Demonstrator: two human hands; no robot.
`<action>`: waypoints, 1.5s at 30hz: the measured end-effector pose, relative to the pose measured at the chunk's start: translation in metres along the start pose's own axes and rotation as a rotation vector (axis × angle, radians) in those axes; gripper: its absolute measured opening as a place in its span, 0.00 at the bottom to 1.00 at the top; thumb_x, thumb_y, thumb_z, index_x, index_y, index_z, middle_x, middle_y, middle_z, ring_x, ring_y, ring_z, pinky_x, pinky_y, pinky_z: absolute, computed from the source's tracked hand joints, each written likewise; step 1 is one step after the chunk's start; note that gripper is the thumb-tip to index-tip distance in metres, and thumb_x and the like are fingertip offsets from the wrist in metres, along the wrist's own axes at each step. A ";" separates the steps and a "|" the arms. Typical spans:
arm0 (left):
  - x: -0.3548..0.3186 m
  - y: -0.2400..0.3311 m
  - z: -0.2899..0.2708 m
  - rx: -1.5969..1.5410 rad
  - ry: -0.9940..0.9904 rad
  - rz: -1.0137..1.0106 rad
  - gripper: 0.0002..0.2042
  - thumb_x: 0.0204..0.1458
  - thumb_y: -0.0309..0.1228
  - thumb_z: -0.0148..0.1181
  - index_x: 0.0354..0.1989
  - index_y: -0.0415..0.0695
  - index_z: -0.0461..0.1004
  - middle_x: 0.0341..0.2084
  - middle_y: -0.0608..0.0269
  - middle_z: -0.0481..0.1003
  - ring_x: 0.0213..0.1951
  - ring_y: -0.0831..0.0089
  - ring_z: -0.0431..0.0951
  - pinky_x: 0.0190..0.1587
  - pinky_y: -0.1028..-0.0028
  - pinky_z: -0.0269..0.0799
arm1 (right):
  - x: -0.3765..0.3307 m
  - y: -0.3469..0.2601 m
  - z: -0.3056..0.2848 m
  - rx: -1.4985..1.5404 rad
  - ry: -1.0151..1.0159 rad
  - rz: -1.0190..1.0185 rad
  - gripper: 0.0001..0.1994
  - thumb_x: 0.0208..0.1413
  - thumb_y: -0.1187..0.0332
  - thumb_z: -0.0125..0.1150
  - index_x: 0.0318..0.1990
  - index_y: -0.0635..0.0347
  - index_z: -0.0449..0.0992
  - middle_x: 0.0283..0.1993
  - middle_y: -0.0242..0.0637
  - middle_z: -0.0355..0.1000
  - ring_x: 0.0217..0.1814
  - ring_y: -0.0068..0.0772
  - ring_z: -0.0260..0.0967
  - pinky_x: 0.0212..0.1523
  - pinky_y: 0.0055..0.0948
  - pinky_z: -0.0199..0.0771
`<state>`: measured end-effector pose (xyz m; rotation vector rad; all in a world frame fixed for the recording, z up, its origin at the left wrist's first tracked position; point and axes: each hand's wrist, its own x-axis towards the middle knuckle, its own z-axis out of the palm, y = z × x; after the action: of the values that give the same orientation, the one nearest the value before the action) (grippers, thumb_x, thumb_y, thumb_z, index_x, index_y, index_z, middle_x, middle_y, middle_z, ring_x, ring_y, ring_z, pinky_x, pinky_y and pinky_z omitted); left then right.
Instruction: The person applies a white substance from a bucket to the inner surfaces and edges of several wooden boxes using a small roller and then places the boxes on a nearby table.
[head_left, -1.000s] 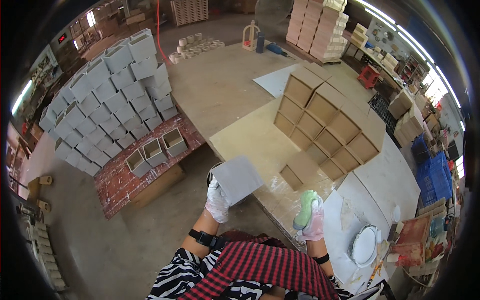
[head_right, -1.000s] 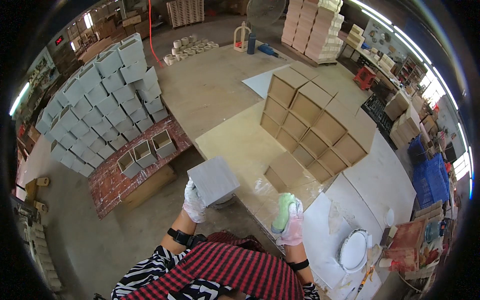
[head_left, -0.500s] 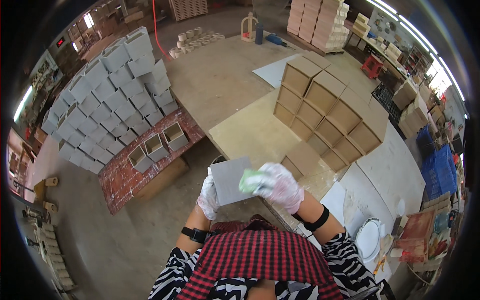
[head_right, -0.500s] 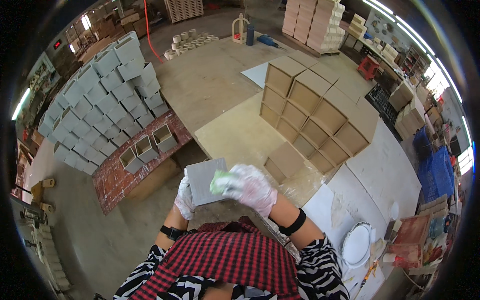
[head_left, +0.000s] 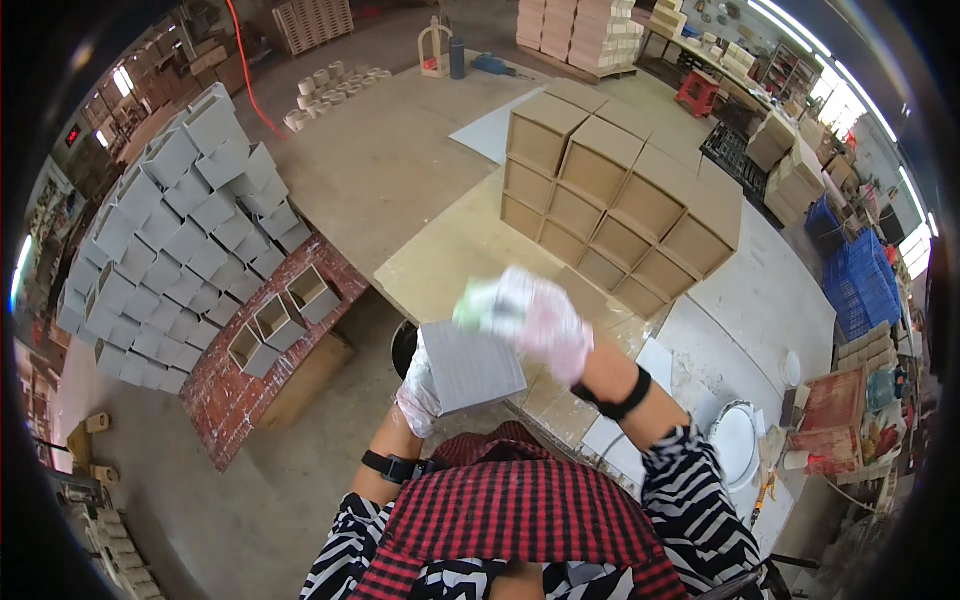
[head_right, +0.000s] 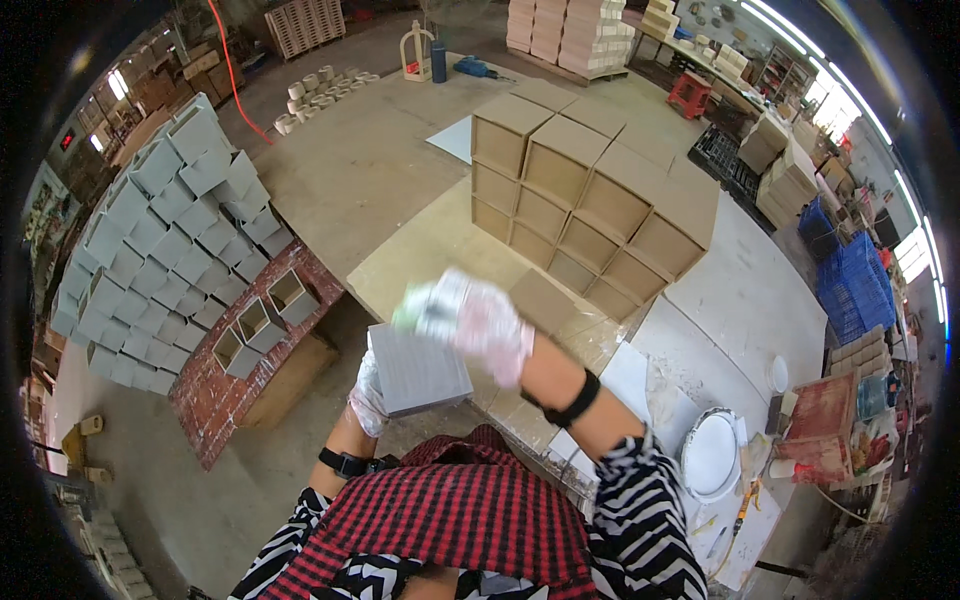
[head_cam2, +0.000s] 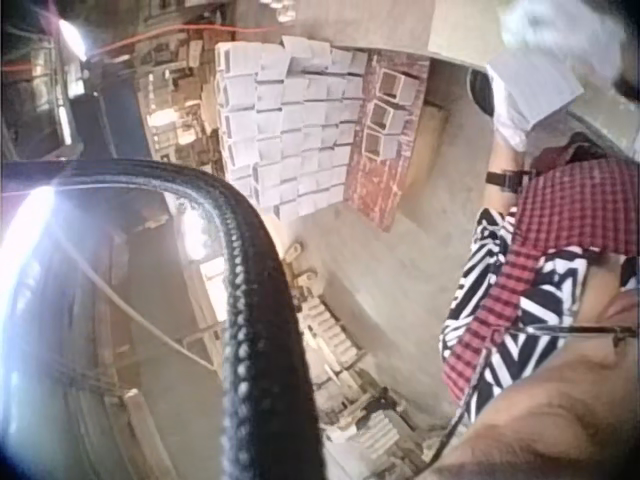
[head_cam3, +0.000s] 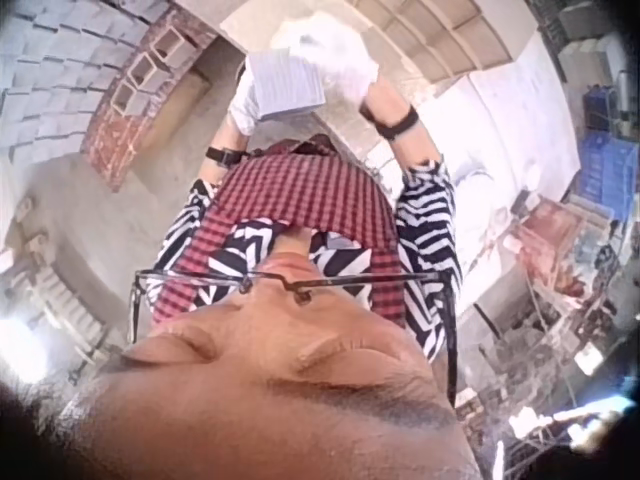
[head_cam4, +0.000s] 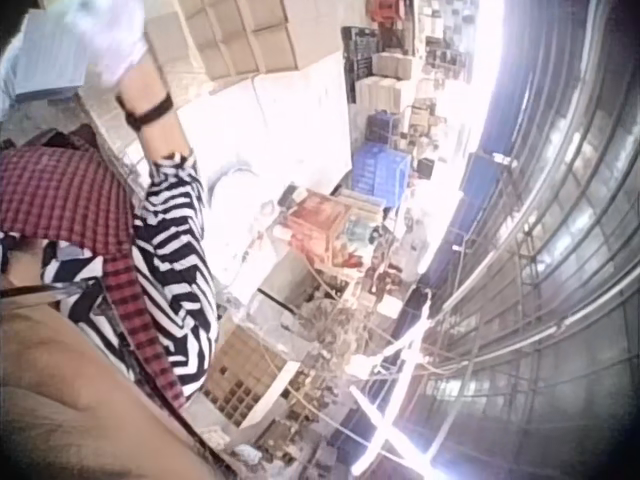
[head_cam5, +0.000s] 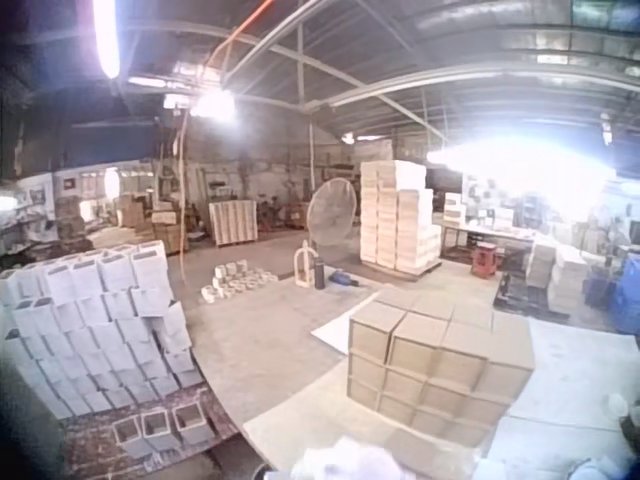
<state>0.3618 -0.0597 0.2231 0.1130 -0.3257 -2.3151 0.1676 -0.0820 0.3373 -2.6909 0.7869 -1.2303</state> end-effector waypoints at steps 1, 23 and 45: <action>0.003 0.001 0.007 0.034 0.053 0.002 0.25 0.59 0.49 0.34 0.56 0.43 0.61 0.52 0.56 0.67 0.52 0.64 0.69 0.54 0.65 0.66 | -0.006 -0.026 -0.004 -0.029 -0.133 0.004 0.10 0.48 0.64 0.54 0.39 0.44 0.73 0.39 0.27 0.69 0.40 0.30 0.67 0.37 0.31 0.70; 0.021 -0.027 0.016 1.175 -0.029 0.166 0.19 0.58 0.35 0.44 0.57 0.42 0.60 0.49 0.60 0.68 0.49 0.69 0.70 0.51 0.69 0.67 | -0.001 0.029 0.001 -0.217 -0.182 0.322 0.12 0.53 0.57 0.50 0.42 0.47 0.71 0.40 0.38 0.71 0.40 0.40 0.70 0.41 0.35 0.69; -0.072 -0.001 0.032 1.375 0.418 0.462 0.28 0.47 0.38 0.61 0.56 0.45 0.61 0.53 0.61 0.65 0.55 0.68 0.64 0.56 0.67 0.60 | -0.056 0.002 0.095 1.213 0.387 1.408 0.18 0.61 0.50 0.40 0.50 0.49 0.66 0.40 0.29 0.68 0.37 0.25 0.67 0.33 0.27 0.69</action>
<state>0.4047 -0.0007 0.2526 1.0324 -1.4627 -1.2083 0.2046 -0.0696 0.2343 -0.6049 1.0717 -1.0977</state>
